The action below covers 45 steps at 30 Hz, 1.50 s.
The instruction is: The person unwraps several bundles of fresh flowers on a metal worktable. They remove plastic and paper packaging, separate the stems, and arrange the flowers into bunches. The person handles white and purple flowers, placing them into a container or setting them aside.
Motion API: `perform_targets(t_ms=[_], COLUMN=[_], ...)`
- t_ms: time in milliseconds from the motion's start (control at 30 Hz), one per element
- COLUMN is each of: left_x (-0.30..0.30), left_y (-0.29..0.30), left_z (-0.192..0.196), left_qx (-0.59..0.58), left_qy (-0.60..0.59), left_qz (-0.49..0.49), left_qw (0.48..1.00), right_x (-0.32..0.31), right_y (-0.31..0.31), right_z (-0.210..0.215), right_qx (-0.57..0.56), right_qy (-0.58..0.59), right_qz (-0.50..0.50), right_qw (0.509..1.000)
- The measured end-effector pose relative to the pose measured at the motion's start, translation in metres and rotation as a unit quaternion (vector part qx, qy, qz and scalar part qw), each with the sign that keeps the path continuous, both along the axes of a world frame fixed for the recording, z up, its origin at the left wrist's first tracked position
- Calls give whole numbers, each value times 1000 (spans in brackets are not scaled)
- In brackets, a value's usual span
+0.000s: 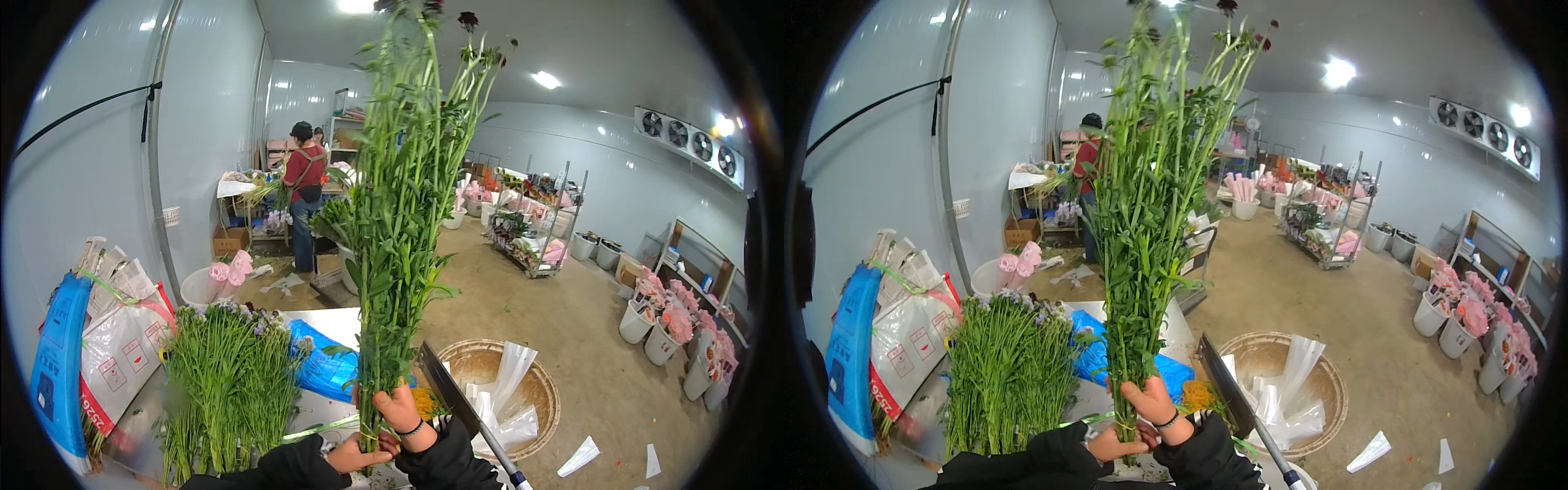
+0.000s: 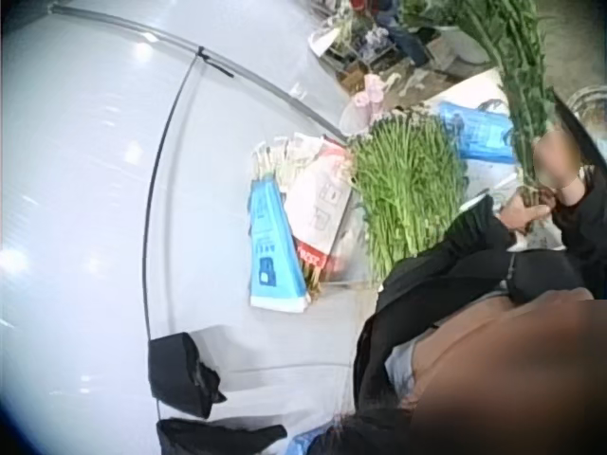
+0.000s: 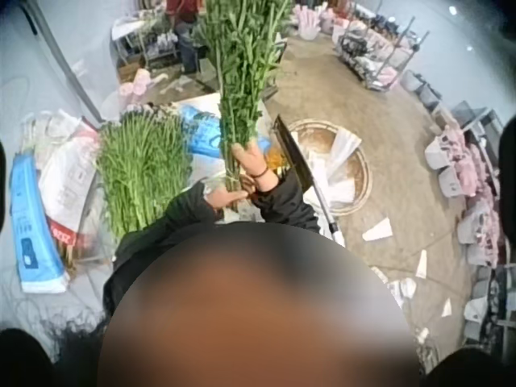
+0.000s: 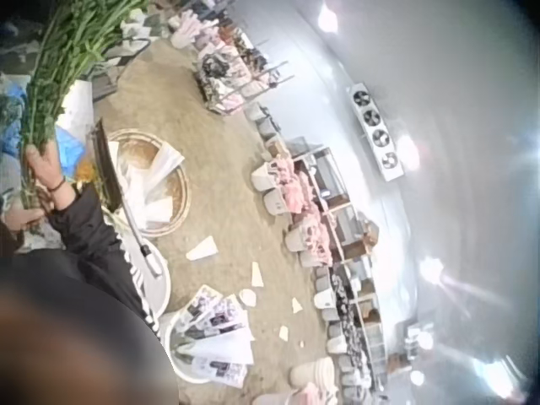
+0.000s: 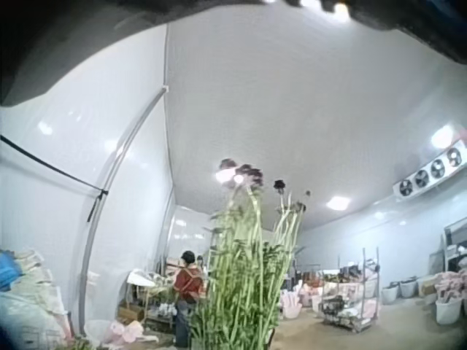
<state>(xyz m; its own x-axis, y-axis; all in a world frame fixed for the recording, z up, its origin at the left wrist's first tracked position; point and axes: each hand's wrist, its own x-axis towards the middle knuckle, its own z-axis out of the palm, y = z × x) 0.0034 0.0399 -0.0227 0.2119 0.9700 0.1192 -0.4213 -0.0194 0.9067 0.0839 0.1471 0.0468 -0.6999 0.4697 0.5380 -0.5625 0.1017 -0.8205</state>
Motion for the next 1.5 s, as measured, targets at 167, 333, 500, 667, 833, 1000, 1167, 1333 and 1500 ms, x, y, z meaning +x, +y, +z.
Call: perform_targets(t_ms=[167, 333, 500, 667, 833, 1000, 1167, 1333, 1500], left_x=[5, 7, 4, -5, 2, 6, -8, -14, -5], left_y=[-6, -16, -10, -16, -20, -30, -28, -4, -20], left_z=[-9, -18, -5, 14, 9, 12, 24, 14, 19], left_qx=[-8, 42, 154, 151, 151, 111, 187, 247, 155], left_qy=[-26, 79, 103, 153, 154, 181, 201, 150, 285], left_qz=[30, 161, 237, 246, 282, 305, 311, 320, 389], left_qw=[999, 983, 954, 945, 935, 928, 910, 902, 862], right_x=[1, -9, 2, 27, 5, -9, -8, -1, -24], right_y=[-5, -34, -59, -43, -50, -59, -64, -55, -32], right_z=[39, 50, -1, -1, 64, 87, 48, 11, 92], right_qx=[13, -170, 104, 209, 265, 303, 373, 339, 272], right_qy=[76, 118, -227, -120, 106, 86, 6, -54, 30], right_qz=[-211, -222, -499, -476, -405, -440, -482, -440, -457], right_qw=[975, 953, 830, 846, 869, 841, 793, 830, 847])
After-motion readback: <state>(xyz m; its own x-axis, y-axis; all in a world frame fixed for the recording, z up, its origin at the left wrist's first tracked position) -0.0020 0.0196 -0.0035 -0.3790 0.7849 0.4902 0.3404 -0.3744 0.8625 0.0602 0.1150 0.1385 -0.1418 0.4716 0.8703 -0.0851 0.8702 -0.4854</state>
